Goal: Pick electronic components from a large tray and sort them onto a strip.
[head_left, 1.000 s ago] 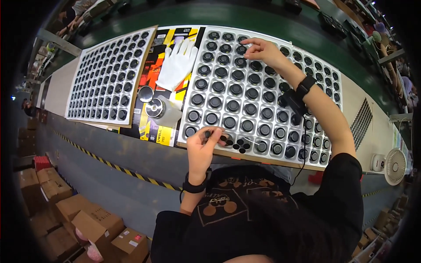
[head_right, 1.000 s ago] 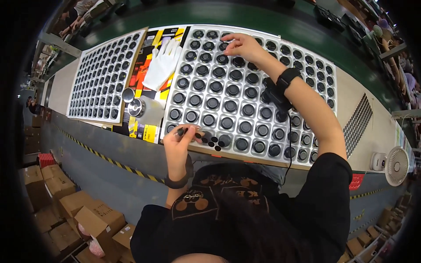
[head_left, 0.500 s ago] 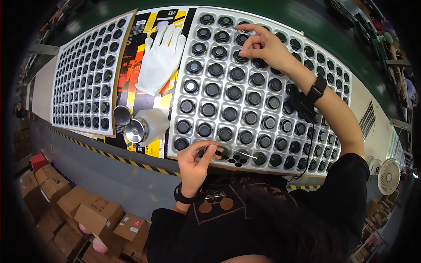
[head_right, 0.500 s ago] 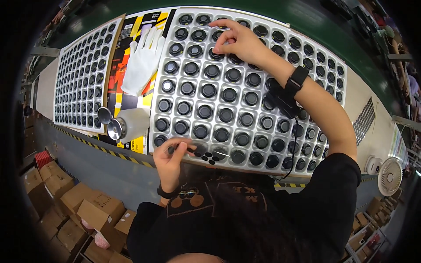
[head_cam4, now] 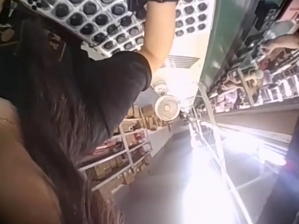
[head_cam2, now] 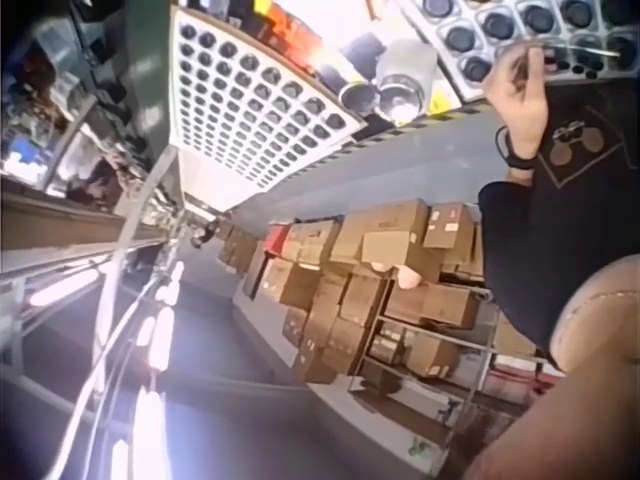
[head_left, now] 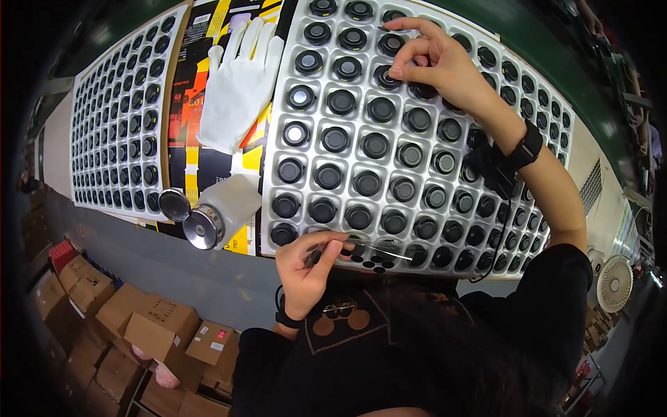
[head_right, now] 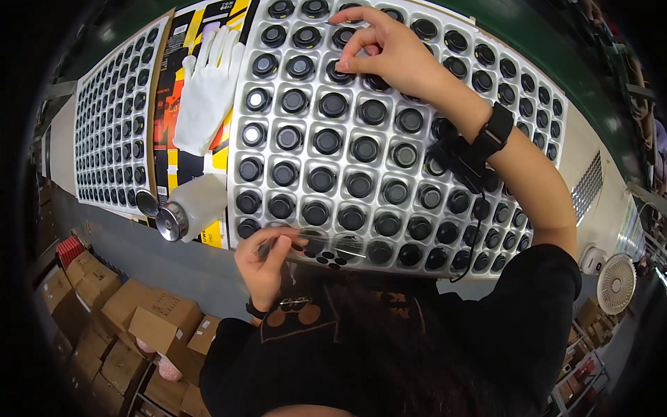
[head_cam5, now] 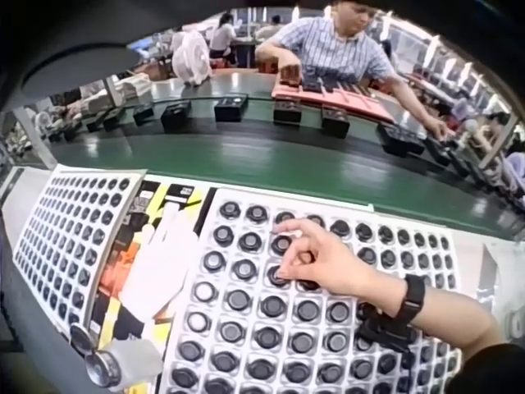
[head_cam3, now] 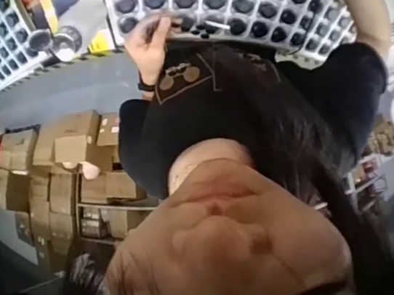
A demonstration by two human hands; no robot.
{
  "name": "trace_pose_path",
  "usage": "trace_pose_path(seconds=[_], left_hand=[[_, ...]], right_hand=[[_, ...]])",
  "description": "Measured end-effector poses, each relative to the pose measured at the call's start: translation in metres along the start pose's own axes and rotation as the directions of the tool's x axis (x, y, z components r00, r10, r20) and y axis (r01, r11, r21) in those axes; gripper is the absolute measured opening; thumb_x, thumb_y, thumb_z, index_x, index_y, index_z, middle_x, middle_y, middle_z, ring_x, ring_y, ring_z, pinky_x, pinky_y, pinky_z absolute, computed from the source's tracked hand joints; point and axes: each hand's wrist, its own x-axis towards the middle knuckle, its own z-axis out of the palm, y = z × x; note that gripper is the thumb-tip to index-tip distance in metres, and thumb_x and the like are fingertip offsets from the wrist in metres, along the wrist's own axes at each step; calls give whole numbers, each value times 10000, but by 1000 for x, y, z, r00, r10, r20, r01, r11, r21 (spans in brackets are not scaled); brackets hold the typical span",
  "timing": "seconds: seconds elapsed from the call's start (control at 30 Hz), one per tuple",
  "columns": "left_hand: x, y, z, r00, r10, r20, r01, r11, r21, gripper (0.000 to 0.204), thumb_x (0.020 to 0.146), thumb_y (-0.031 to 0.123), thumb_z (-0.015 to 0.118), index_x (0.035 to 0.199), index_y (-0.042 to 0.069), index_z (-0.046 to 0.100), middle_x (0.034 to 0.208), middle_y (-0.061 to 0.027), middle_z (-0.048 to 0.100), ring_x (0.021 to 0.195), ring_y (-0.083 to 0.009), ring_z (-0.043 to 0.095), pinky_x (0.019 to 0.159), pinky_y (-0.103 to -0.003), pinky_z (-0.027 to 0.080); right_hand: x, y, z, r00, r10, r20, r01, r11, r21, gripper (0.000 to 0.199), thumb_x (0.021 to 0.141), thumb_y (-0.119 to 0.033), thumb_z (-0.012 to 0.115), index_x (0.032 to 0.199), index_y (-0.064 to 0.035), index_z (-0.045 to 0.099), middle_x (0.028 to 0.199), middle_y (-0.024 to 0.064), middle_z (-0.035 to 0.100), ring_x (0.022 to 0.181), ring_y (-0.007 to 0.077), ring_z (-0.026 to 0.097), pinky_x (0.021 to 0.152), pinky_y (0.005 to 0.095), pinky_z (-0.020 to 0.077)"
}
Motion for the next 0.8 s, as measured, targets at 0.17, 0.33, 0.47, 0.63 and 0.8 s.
trace_pose_path(seconds=[0.17, 0.33, 0.47, 0.63, 0.8], left_hand=[[-2, 0, -1, 1000, 9, 15, -9, 1000, -12, 126, 846, -1, 567, 922, -95, 603, 827, -137, 641, 747, -169, 640, 658, -255, 531], [-2, 2, -2, 1000, -6, 17, 6, 1000, 3, 124, 846, -1, 567, 921, -94, 603, 826, -138, 641, 748, -171, 640, 658, -255, 531], [-1, 3, -1, 1000, -18, 20, 18, 1000, 11, 124, 845, 1, 569, 921, -90, 603, 821, -137, 642, 749, -170, 640, 660, -255, 530], [-1, 5, -4, 997, -65, 30, 62, 995, 77, 126, 846, 9, 573, 924, -84, 605, 815, -133, 645, 748, -165, 640, 660, -252, 526], [-2, 3, -3, 999, -38, 24, 37, 999, 38, 128, 847, 15, 575, 924, -82, 608, 815, -130, 648, 743, -163, 640, 658, -247, 521]], right_hand=[[-1, 4, 1, 1000, -8, 2, 8, 1000, -8, 538, 764, -32, 659, 1248, -77, 429, 741, -47, 596, 618, 8, 396, 583, 163, 295], [1, 3, 2, 1000, 2, 6, -2, 1000, -13, 534, 768, -38, 658, 1248, -75, 427, 744, -47, 589, 615, 15, 397, 589, 163, 299], [-1, 4, 2, 999, -38, 18, 38, 999, -6, 501, 779, -28, 641, 1235, -76, 439, 753, -41, 582, 624, 16, 418, 608, 168, 329], [-1, -5, 12, 983, -177, -48, 145, 912, -384, 385, 776, -54, 659, 1138, -67, 529, 828, -12, 550, 678, 53, 469, 638, 185, 377], [10, -19, 11, 995, -89, -42, 69, 935, -348, 256, 777, -110, 680, 1009, -43, 597, 882, 23, 514, 697, 97, 483, 623, 212, 400]])
